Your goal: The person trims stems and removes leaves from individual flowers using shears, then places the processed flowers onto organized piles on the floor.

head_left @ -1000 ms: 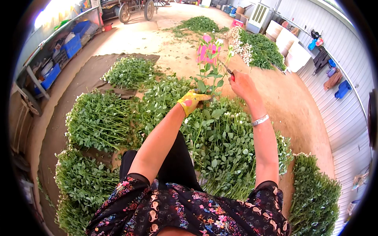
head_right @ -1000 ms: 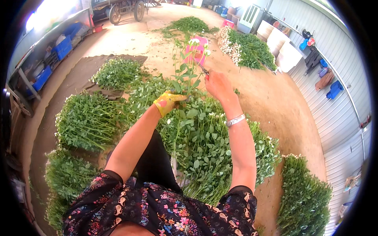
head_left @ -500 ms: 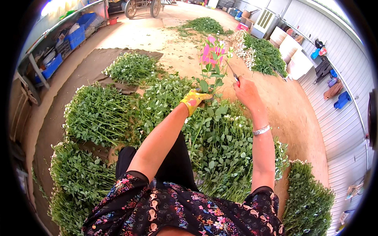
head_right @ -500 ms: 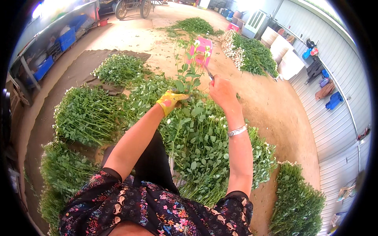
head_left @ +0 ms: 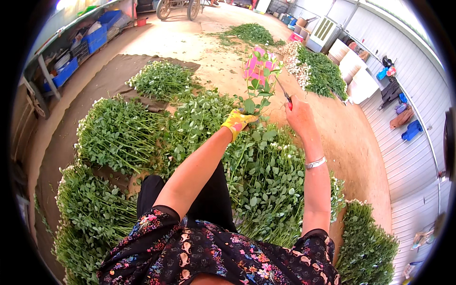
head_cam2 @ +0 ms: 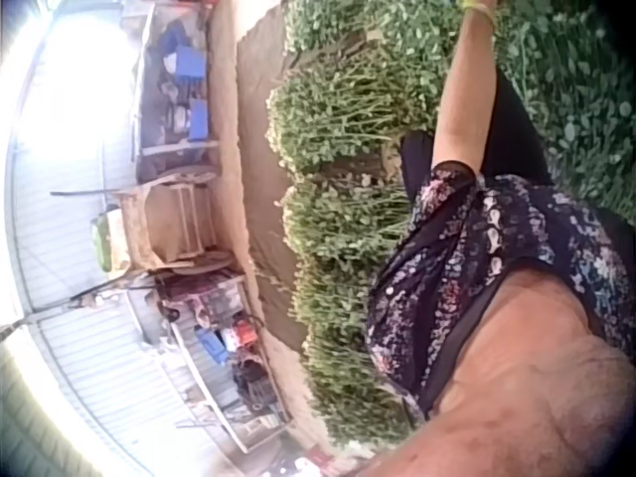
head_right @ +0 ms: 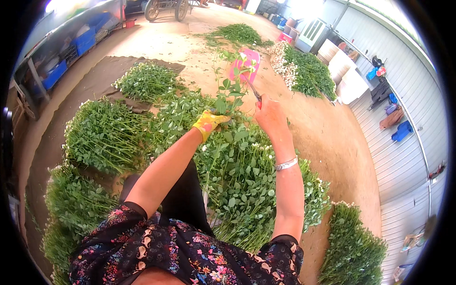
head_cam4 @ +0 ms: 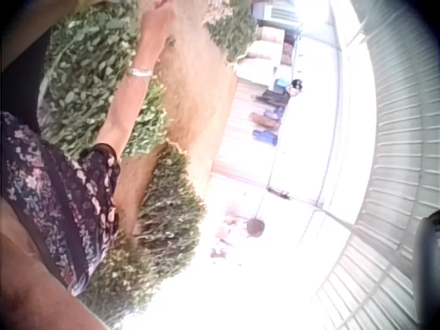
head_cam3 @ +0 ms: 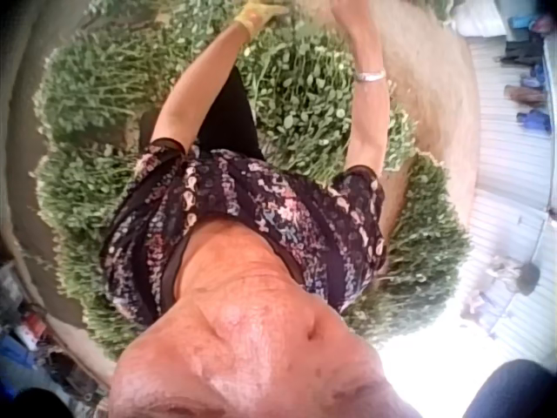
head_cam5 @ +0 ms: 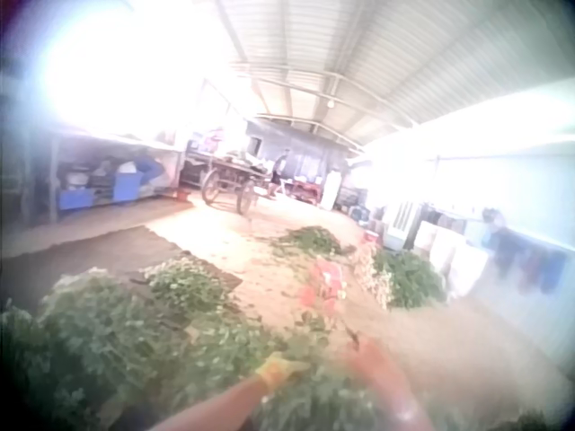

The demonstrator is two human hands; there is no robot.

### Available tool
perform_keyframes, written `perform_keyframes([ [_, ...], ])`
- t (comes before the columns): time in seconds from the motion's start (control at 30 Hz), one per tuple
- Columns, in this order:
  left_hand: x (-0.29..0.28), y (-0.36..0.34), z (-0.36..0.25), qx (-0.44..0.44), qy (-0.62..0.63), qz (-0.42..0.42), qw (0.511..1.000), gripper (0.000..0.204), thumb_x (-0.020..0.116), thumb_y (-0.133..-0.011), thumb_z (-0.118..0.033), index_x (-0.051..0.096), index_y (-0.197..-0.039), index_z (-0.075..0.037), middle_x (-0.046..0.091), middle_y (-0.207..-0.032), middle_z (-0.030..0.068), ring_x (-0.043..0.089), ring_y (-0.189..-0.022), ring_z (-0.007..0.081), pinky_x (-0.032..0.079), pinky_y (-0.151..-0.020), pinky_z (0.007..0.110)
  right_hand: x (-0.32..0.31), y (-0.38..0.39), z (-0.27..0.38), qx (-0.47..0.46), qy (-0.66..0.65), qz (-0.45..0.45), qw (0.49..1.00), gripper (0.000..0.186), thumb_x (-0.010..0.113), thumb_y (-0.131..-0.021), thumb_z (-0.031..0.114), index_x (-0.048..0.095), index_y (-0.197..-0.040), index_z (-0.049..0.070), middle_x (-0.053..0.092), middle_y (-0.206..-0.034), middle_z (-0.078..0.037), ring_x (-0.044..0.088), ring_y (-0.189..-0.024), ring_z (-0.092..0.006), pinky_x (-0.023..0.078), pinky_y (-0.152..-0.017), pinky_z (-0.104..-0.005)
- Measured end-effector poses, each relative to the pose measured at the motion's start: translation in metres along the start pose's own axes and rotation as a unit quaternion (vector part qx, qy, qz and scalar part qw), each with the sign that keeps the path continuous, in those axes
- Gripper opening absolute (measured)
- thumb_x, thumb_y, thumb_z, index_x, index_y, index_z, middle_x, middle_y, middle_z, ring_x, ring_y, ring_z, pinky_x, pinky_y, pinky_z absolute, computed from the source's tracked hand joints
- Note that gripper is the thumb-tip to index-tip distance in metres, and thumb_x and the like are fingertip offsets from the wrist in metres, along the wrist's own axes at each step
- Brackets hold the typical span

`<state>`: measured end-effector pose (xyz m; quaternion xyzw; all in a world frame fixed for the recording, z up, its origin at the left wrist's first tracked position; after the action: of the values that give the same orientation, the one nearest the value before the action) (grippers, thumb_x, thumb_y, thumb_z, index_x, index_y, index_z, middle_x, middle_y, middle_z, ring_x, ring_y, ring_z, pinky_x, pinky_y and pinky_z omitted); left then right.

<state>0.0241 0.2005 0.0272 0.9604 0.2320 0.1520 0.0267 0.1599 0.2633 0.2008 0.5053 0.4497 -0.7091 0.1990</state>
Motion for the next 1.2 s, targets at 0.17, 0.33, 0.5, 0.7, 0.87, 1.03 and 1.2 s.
perform_keyframes([
  [0.17,-0.006,-0.013,0.009,0.024,-0.031,-0.079,0.996,0.036,0.073,-0.078,-0.016,0.064,-0.111,-0.005,0.068,-0.098,0.0023,0.062,-0.067,0.0124,0.046,-0.048,0.025,-0.01,-0.001,0.011,-0.04,0.122,-0.016,0.992,0.015,0.053,-0.087,0.016,0.055,-0.087,0.001,0.063,-0.077,-0.021,0.062,-0.072,-0.0397,0.05,-0.064,-0.0472],
  [0.33,-0.002,-0.025,0.021,0.031,-0.077,-0.086,0.993,0.041,0.077,-0.073,-0.027,0.066,-0.1,0.002,0.067,-0.084,0.0095,0.061,-0.07,0.0166,0.049,-0.058,0.031,-0.013,-0.009,0.007,-0.083,0.206,-0.04,0.974,0.009,0.053,-0.083,0.011,0.055,-0.085,0.002,0.063,-0.076,-0.019,0.064,-0.07,-0.0366,0.051,-0.06,-0.045],
  [0.5,-0.021,-0.029,0.025,0.065,-0.122,-0.147,0.979,0.046,0.076,-0.072,-0.036,0.066,-0.095,0.004,0.068,-0.082,0.013,0.062,-0.07,0.0226,0.05,-0.068,0.036,-0.014,-0.024,0.031,-0.126,0.226,-0.048,0.965,0.007,0.052,-0.08,0.006,0.057,-0.083,0.001,0.063,-0.074,-0.02,0.064,-0.069,-0.036,0.052,-0.058,-0.0436],
  [0.7,-0.011,-0.012,0.008,0.029,-0.177,-0.15,0.972,0.035,0.076,-0.075,-0.024,0.067,-0.097,0.001,0.065,-0.079,0.0078,0.056,-0.06,0.014,0.046,-0.054,0.032,-0.017,-0.027,0.031,-0.151,0.236,-0.018,0.96,0.009,0.056,-0.076,0.007,0.062,-0.075,0.0,0.062,-0.067,-0.02,0.065,-0.067,-0.0339,0.05,-0.057,-0.0435],
  [0.87,-0.011,-0.003,-0.004,0.083,-0.245,-0.197,0.946,0.036,0.074,-0.076,-0.026,0.066,-0.096,0.003,0.067,-0.081,0.0106,0.059,-0.063,0.0164,0.048,-0.06,0.033,-0.008,-0.015,0.015,-0.118,0.207,0.037,0.971,0.011,0.053,-0.079,0.006,0.062,-0.078,-0.001,0.063,-0.07,-0.022,0.064,-0.069,-0.0363,0.051,-0.059,-0.0446],
  [1.03,-0.025,-0.016,0.009,0.083,-0.208,-0.195,0.955,0.039,0.074,-0.076,-0.028,0.066,-0.097,0.004,0.067,-0.078,0.0114,0.06,-0.063,0.0178,0.048,-0.06,0.033,-0.007,-0.01,0.027,-0.114,0.2,-0.01,0.973,0.01,0.053,-0.079,0.005,0.061,-0.079,-0.001,0.063,-0.073,-0.021,0.064,-0.069,-0.0361,0.052,-0.06,-0.0433],
  [1.2,-0.016,-0.009,0.005,0.088,-0.228,-0.194,0.95,0.038,0.073,-0.075,-0.027,0.066,-0.096,0.004,0.067,-0.077,0.0109,0.059,-0.062,0.0174,0.048,-0.06,0.032,-0.016,-0.02,0.03,-0.118,0.251,-0.056,0.959,0.008,0.054,-0.077,0.004,0.061,-0.077,0.0,0.062,-0.072,-0.02,0.065,-0.069,-0.0339,0.053,-0.057,-0.0418],
])
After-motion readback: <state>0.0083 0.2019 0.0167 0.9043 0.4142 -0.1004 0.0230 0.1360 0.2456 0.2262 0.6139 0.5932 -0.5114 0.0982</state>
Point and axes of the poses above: each hand's wrist, its own y-axis away from the middle knuckle, its own x-axis out of the palm, z = x × y, the point moved 8 cm from there along -y, towards the middle knuckle
